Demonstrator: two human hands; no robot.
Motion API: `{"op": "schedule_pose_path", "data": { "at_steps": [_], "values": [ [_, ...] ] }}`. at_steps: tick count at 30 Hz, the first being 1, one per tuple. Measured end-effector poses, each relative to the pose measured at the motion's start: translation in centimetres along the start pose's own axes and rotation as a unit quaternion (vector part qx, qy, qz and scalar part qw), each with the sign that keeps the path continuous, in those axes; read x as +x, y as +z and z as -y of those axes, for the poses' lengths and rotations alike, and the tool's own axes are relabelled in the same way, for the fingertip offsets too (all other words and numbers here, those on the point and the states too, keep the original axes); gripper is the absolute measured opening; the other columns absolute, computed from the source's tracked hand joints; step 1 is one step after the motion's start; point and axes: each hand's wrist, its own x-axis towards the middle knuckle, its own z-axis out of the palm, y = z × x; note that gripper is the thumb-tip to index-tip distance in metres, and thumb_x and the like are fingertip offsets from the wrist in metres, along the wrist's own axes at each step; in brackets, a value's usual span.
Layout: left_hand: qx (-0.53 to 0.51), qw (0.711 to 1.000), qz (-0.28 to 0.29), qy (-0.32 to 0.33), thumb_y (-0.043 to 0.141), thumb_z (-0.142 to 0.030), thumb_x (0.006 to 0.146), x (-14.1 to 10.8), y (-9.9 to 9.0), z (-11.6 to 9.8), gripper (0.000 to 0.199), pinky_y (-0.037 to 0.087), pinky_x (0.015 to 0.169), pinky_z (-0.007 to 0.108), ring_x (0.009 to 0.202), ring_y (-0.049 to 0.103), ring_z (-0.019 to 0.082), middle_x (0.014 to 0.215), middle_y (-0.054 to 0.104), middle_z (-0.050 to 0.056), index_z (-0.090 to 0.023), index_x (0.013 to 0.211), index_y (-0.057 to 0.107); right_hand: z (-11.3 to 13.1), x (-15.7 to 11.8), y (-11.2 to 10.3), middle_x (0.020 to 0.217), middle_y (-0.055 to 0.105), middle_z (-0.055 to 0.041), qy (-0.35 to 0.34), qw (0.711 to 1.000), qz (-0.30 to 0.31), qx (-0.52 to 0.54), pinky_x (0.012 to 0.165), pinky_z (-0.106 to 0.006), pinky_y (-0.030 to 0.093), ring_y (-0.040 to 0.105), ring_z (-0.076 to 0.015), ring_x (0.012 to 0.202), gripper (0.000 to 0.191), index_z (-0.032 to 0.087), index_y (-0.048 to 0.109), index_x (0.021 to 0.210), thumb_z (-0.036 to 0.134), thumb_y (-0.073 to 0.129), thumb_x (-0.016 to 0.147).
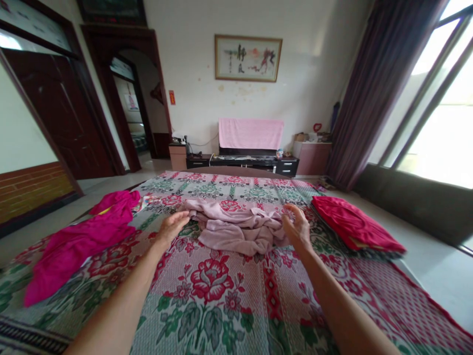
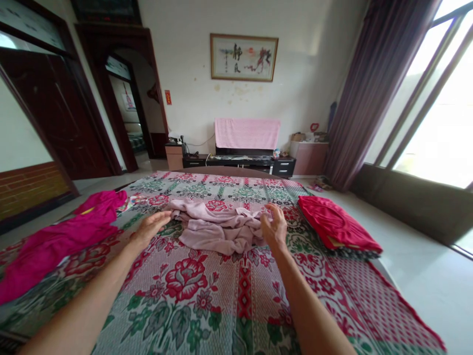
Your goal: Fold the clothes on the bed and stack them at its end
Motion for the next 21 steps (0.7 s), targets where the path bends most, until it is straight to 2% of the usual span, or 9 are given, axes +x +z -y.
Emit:
{"op": "schedule_pose_path", "data": {
  "at_steps": [2,4,6,9,11,14,17,19,21],
  "values": [
    [0.092,0.995,0.013,0.048,0.067,-0.041,0.070,-0.2,0.7,0.0,0.037,0.050,0.080,0.032,0.095,0.066,0.024,0.101,0.073,0.009,-0.017,0.098,0.072,0.7,-0.1,0.0,0.116,0.063,-0.0113,-0.046,0.993,0.029,-0.102,0.094,-0.038,0.045,0.058,-0.0250,0.107,0.033,0.018,0.067,0.097,0.032,0.053,0.070],
    [0.174,0.978,0.015,0.114,0.065,-0.044,0.071,-0.6,1.6,-0.1,0.035,0.050,0.080,0.032,0.087,0.067,0.022,0.095,0.073,0.007,-0.019,0.094,0.073,0.9,-0.1,0.0,0.117,0.063,-0.0128,-0.028,0.983,0.072,-0.169,0.093,-0.037,0.045,0.060,-0.0250,0.105,0.036,0.018,0.067,0.101,0.032,0.052,0.072],
    [0.228,0.954,0.031,0.191,0.064,-0.045,0.072,-1.1,2.6,0.0,0.036,0.051,0.079,0.032,0.084,0.066,0.021,0.098,0.072,0.007,-0.019,0.096,0.072,0.7,-0.1,0.0,0.114,0.064,-0.0120,-0.010,0.970,0.115,-0.214,0.089,-0.035,0.047,0.062,-0.0236,0.099,0.036,0.018,0.068,0.104,0.031,0.053,0.073],
    [0.293,0.907,0.080,0.292,0.067,-0.038,0.071,-1.8,3.8,0.3,0.042,0.049,0.082,0.031,0.090,0.064,0.021,0.104,0.069,0.009,-0.019,0.109,0.069,-0.1,-0.4,0.0,0.112,0.066,-0.0102,-0.023,0.954,0.164,-0.251,0.085,-0.030,0.047,0.062,-0.0219,0.097,0.035,0.019,0.068,0.105,0.031,0.055,0.075],
    [0.351,0.876,0.094,0.318,0.066,-0.029,0.070,-2.2,4.4,0.5,0.043,0.048,0.082,0.032,0.093,0.063,0.022,0.102,0.068,0.010,-0.018,0.112,0.067,-0.8,-0.7,0.1,0.110,0.067,-0.0092,-0.039,0.944,0.186,-0.269,0.082,-0.028,0.046,0.063,-0.0209,0.095,0.034,0.020,0.069,0.106,0.031,0.056,0.076],
    [0.405,0.856,0.104,0.303,0.057,-0.022,0.073,-2.4,4.9,0.4,0.027,0.046,0.076,0.031,0.083,0.062,0.021,0.090,0.067,0.009,-0.017,0.095,0.072,-1.5,-1.0,0.2,0.097,0.071,-0.0063,-0.050,0.929,0.221,-0.294,0.076,-0.025,0.045,0.064,-0.0187,0.086,0.028,0.022,0.073,0.096,0.026,0.052,0.079],
    [0.369,0.880,0.121,0.274,0.055,-0.026,0.074,-2.4,4.4,-0.4,0.019,0.043,0.069,0.029,0.073,0.058,0.019,0.075,0.065,0.006,-0.017,0.075,0.072,-1.7,-0.9,0.1,0.083,0.073,-0.0038,-0.021,0.932,0.204,-0.298,0.068,-0.023,0.043,0.064,-0.0178,0.077,0.028,0.024,0.075,0.087,0.026,0.047,0.081],
    [0.289,0.918,0.130,0.237,0.055,-0.031,0.072,-2.2,3.6,-1.1,0.020,0.040,0.065,0.028,0.069,0.056,0.017,0.069,0.064,0.003,-0.018,0.071,0.071,-1.6,-0.7,0.1,0.082,0.074,-0.0034,0.014,0.945,0.167,-0.282,0.067,-0.024,0.043,0.064,-0.0185,0.077,0.031,0.025,0.075,0.091,0.028,0.046,0.082],
    [0.172,0.963,0.115,0.175,0.056,-0.034,0.071,-1.7,2.4,-1.5,0.021,0.039,0.062,0.026,0.067,0.054,0.016,0.066,0.063,0.000,-0.019,0.073,0.070,-1.5,-0.5,0.0,0.087,0.074,-0.0048,0.044,0.956,0.135,-0.256,0.068,-0.025,0.044,0.065,-0.0197,0.081,0.034,0.024,0.074,0.098,0.030,0.044,0.083]
  ]
}}
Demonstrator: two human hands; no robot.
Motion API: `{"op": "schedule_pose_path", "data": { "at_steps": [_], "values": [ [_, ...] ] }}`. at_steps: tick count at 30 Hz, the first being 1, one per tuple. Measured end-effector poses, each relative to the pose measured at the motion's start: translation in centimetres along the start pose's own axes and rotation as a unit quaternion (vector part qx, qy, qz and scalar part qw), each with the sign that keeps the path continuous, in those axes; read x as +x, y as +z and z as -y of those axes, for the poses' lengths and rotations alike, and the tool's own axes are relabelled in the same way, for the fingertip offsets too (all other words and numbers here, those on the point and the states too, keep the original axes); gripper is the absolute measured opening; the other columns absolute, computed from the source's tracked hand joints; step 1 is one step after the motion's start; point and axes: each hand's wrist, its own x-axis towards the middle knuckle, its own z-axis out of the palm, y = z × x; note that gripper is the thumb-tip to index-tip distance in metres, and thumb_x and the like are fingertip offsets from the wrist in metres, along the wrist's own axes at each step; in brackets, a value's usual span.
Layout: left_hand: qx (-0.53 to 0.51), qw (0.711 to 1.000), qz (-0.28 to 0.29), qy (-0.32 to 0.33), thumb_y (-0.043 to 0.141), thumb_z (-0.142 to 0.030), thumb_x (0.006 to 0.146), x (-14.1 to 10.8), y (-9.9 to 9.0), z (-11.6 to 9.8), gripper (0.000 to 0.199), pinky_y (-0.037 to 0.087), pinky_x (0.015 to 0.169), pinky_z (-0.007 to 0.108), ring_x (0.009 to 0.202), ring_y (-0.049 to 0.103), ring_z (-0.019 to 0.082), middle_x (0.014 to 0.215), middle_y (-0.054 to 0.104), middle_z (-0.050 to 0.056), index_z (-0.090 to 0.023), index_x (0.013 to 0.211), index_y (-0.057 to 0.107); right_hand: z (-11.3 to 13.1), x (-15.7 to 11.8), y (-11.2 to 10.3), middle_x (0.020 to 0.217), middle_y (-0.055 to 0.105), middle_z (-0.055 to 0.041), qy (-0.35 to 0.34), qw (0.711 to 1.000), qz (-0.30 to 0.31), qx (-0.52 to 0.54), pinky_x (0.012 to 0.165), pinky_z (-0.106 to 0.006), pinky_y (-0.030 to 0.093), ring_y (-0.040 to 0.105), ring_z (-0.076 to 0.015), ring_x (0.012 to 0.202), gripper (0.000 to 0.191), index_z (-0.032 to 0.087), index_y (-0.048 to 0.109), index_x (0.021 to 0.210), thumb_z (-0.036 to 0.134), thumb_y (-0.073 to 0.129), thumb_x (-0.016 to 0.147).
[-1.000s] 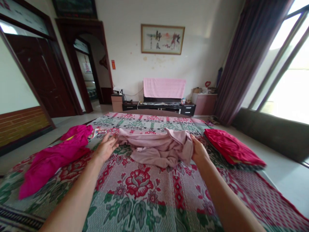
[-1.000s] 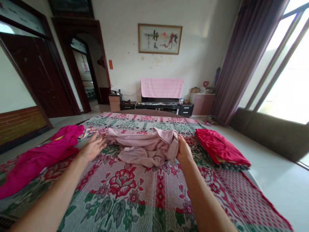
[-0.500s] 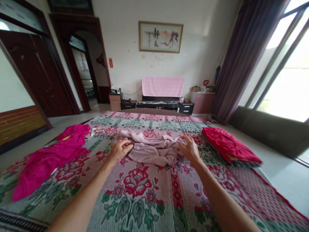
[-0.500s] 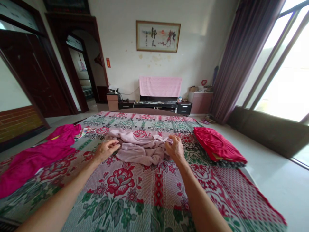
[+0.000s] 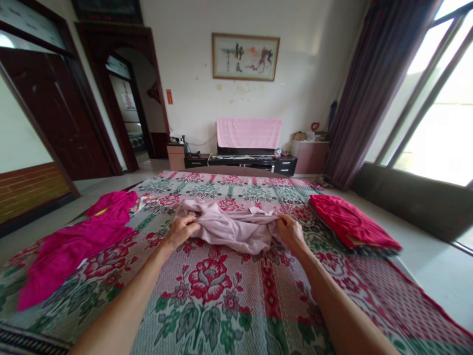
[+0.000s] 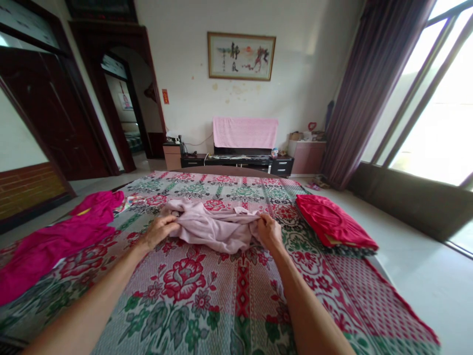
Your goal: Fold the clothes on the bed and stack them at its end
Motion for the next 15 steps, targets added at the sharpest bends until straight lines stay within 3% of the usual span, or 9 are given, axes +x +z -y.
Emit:
{"op": "schedule_pose_path", "data": {
  "at_steps": [3,6,10,13,15],
  "values": [
    [-0.197,0.971,-0.109,-0.085,0.061,-0.036,0.063,0.3,-1.9,1.2,0.022,0.039,0.059,0.024,0.063,0.053,0.014,0.064,0.062,-0.003,-0.017,0.073,0.068,0.1,0.2,-0.3,0.096,0.074,-0.0087,0.029,0.999,-0.027,0.037,0.074,-0.028,0.045,0.065,-0.0213,0.086,0.040,0.019,0.072,0.105,0.032,0.041,0.083],
    [-0.350,0.902,-0.229,-0.108,0.066,-0.029,0.051,0.5,-3.5,2.8,0.017,0.038,0.054,0.022,0.057,0.049,0.011,0.058,0.057,-0.005,-0.017,0.061,0.060,0.0,0.4,-0.8,0.095,0.074,-0.0100,0.052,0.995,-0.058,0.056,0.077,-0.029,0.046,0.064,-0.0219,0.086,0.042,0.018,0.072,0.106,0.034,0.041,0.082],
    [-0.440,0.828,-0.306,-0.168,0.064,-0.025,0.045,0.4,-4.9,4.1,0.018,0.041,0.050,0.022,0.053,0.049,0.010,0.055,0.055,-0.006,-0.018,0.060,0.055,-0.2,0.6,-1.7,0.092,0.073,-0.0089,0.069,0.990,-0.093,0.083,0.078,-0.029,0.046,0.064,-0.0219,0.085,0.042,0.018,0.073,0.103,0.035,0.043,0.080],
    [-0.427,0.824,-0.310,-0.206,0.062,-0.026,0.047,0.2,-5.0,4.2,0.020,0.043,0.049,0.024,0.054,0.052,0.012,0.059,0.058,-0.006,-0.019,0.065,0.057,-0.4,0.5,-2.1,0.091,0.073,-0.0094,0.083,0.987,-0.105,0.089,0.078,-0.030,0.046,0.064,-0.0226,0.085,0.043,0.017,0.073,0.102,0.036,0.042,0.078],
    [-0.397,0.837,-0.310,-0.214,0.063,-0.027,0.048,-0.1,-4.9,4.3,0.020,0.042,0.049,0.024,0.055,0.052,0.012,0.058,0.057,-0.006,-0.019,0.066,0.057,-0.7,0.4,-2.0,0.090,0.073,-0.0100,0.087,0.988,-0.101,0.075,0.078,-0.031,0.046,0.064,-0.0233,0.084,0.043,0.017,0.074,0.101,0.036,0.043,0.077]
  ]
}}
